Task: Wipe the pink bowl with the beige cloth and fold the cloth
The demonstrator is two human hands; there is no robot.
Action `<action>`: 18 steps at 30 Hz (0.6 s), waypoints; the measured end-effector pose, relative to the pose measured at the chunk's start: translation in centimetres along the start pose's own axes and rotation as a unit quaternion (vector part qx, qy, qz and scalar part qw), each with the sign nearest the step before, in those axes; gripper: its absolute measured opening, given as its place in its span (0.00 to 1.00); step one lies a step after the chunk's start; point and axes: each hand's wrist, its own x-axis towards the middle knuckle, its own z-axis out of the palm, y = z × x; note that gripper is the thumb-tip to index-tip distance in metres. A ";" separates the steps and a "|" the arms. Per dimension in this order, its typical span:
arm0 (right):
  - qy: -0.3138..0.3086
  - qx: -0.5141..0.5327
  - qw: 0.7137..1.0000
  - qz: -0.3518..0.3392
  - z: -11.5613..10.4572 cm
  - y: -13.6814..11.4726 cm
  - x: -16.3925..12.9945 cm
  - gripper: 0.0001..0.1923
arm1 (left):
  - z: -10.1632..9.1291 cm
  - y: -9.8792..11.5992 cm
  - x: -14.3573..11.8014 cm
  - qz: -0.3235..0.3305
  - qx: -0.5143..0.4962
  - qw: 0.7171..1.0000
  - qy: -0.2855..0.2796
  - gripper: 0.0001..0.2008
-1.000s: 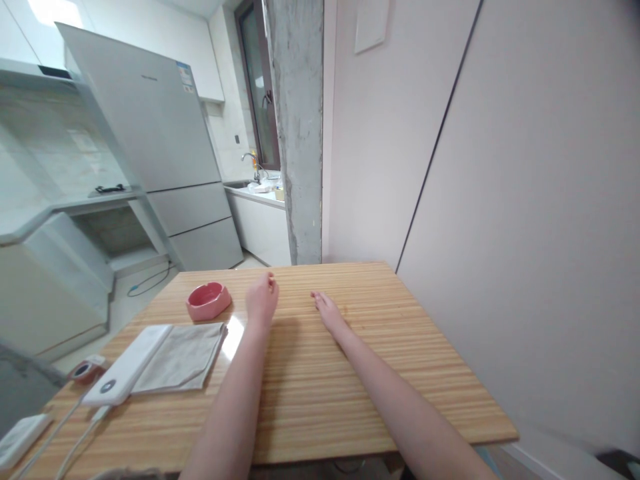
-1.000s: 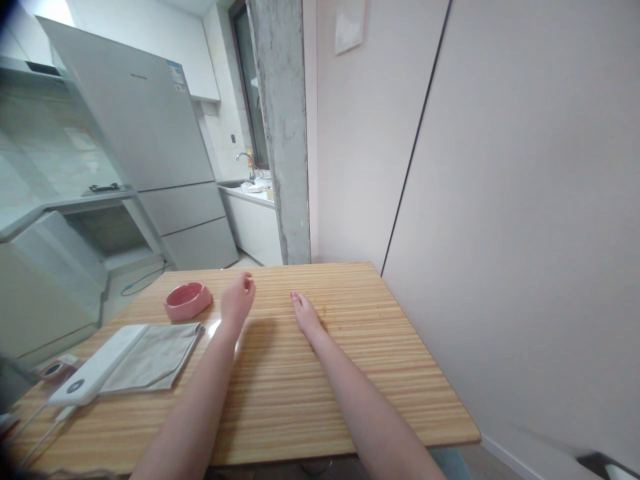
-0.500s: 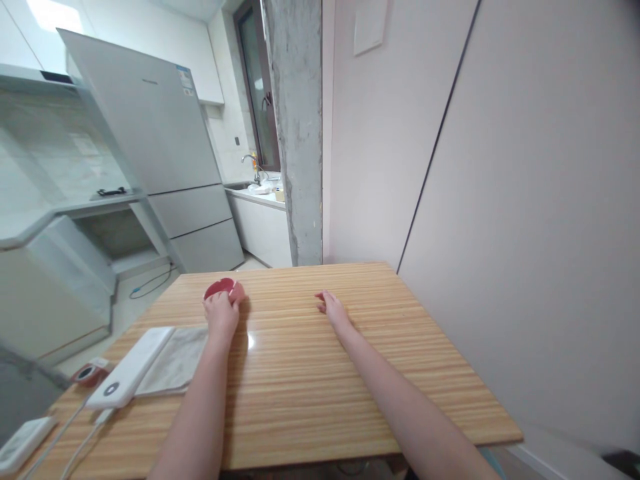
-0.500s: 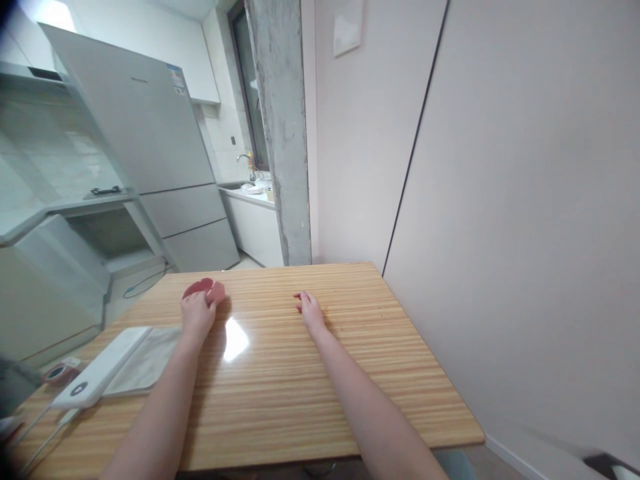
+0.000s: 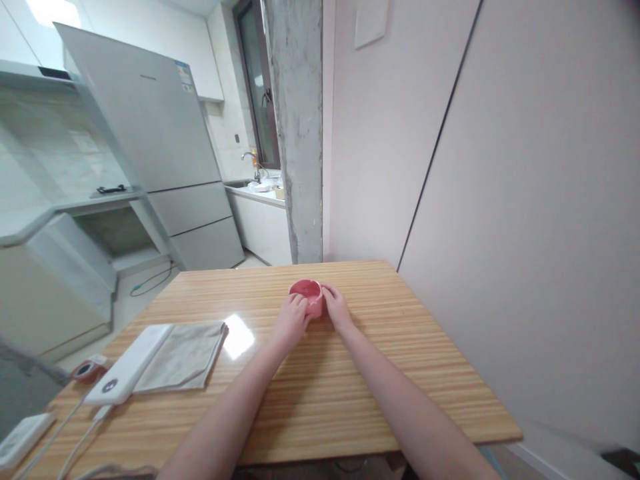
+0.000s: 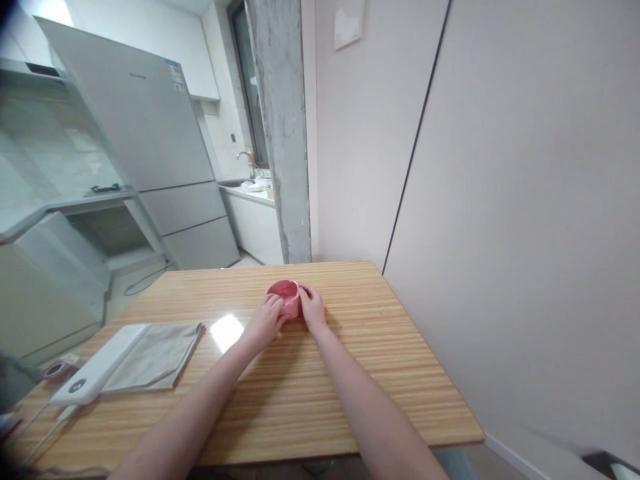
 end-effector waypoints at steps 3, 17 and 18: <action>-0.012 0.003 1.000 0.003 0.0 0.1 0.1 0.17 | 0.1 0.3 -0.2 -0.004 0.021 1.000 -0.007 0.02; -0.026 -0.017 0.999 0.014 0.1 1.4 0.4 0.15 | 1.2 0.1 0.1 -0.004 -0.013 1.000 0.008 0.09; -0.032 -0.016 0.999 0.012 0.0 1.5 0.4 0.16 | 0.6 -0.2 0.1 -0.001 -0.023 0.999 0.022 0.13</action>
